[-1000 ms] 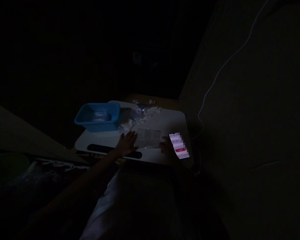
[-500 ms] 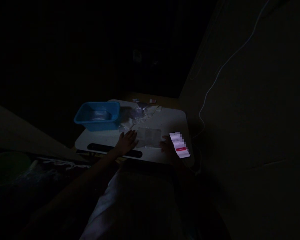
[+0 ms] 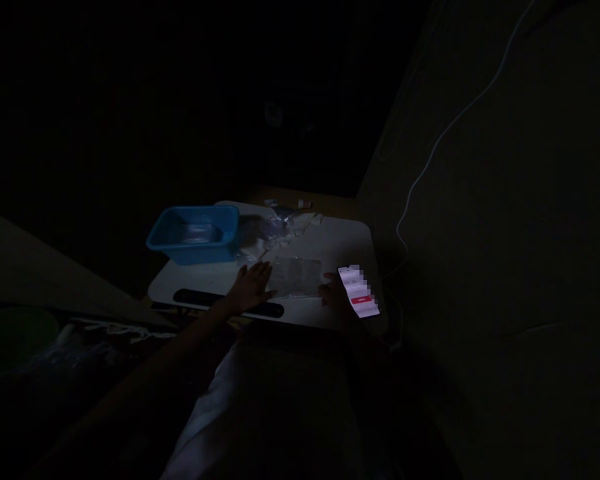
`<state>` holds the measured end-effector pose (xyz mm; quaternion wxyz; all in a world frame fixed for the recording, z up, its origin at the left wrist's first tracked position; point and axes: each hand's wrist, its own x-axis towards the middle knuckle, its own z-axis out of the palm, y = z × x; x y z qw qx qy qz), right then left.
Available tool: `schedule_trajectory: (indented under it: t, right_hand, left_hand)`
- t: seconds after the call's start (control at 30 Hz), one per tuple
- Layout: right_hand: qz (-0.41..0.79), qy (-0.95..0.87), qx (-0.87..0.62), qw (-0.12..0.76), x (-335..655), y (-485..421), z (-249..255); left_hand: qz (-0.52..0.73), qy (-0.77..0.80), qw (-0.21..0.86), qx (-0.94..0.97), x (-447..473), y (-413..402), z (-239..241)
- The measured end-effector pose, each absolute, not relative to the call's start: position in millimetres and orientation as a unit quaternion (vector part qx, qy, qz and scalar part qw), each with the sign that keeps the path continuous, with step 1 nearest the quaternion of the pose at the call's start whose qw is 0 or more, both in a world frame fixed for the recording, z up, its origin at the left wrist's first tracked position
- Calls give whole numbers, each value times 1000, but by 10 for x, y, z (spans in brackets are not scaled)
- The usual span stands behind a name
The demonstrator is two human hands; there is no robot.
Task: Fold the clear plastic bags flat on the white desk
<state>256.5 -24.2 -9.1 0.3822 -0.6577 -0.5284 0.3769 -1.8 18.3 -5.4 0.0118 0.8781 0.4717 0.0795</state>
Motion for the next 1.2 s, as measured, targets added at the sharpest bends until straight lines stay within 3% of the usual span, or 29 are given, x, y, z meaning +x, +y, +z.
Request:
schedule_trajectory:
  t: [0.2, 1.2]
  right_hand:
    - [381, -521, -664, 379, 2565, -228, -109]
    - [417, -516, -655, 362, 2550, -258, 23]
  left_hand:
    - [156, 461, 26, 873, 73, 135, 34]
    - [75, 463, 13, 883, -9, 154, -67]
